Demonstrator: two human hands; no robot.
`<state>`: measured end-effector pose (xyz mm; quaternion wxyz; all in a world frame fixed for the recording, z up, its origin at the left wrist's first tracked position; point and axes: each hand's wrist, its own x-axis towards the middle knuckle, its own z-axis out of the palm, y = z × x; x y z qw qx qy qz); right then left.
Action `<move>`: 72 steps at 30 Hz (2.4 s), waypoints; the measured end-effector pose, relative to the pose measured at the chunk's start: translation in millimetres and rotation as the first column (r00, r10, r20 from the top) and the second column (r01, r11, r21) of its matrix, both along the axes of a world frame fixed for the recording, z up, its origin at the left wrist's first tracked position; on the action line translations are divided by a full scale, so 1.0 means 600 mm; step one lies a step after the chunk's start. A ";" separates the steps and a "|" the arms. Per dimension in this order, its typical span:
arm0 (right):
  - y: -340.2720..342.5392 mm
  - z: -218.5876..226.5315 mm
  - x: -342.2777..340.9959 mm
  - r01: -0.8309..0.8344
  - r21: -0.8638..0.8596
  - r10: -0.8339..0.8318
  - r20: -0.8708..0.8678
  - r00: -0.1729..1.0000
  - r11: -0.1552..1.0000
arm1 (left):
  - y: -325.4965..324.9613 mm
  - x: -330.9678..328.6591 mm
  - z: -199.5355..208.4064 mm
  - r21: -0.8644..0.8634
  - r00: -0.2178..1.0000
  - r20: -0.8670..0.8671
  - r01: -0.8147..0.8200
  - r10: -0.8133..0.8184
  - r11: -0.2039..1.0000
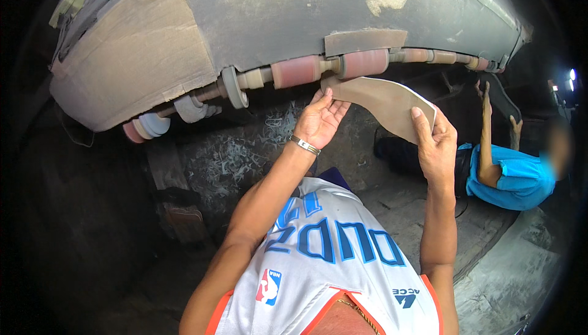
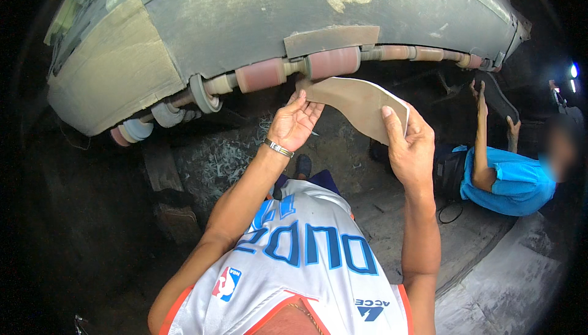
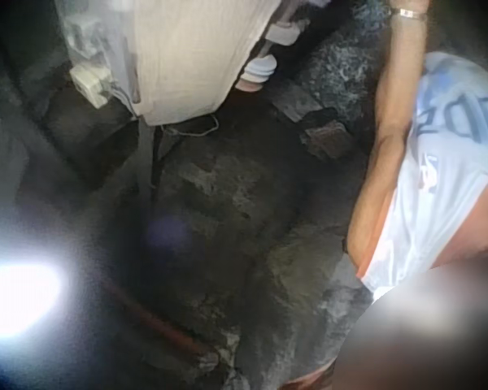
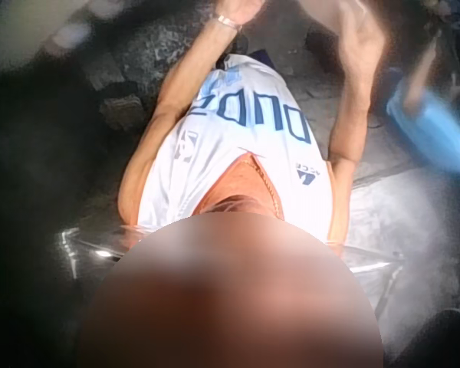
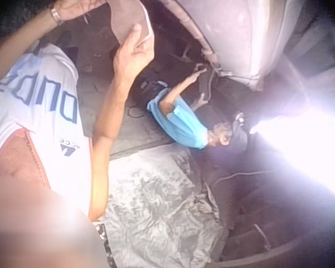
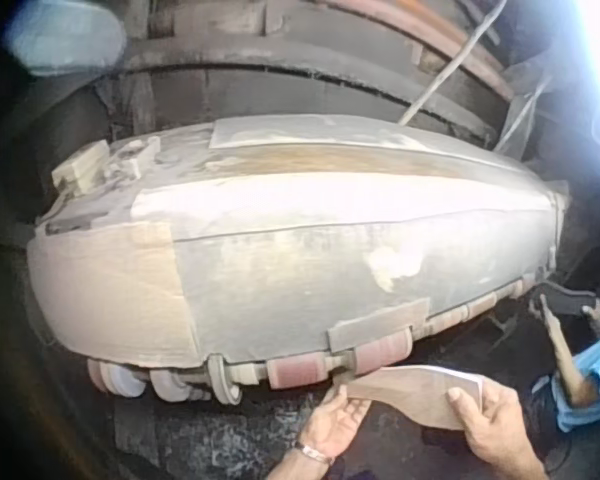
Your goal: The person repeatedly presses shoe insoles against a rotating sanding drum to smooth their surfaces. They handle several insoles one at a time, turning them over and moving them along the drum, then placing them on the floor.
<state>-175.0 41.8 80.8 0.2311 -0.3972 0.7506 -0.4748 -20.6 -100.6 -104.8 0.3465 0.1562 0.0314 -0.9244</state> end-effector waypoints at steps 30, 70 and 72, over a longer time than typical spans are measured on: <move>0.063 -0.006 0.005 0.030 -0.066 -0.026 0.058 0.998 0.997 | 0.000 0.013 0.055 -0.155 0.991 0.115 0.092 -0.075 0.984; 0.152 -0.047 0.092 0.103 -0.139 -0.081 0.152 0.985 0.985 | -0.016 0.025 0.083 -0.317 0.957 0.209 0.260 -0.200 0.912; 0.168 -0.047 0.107 0.133 -0.118 -0.109 0.189 0.976 0.984 | -0.013 0.026 0.086 -0.350 0.953 0.218 0.278 -0.210 0.895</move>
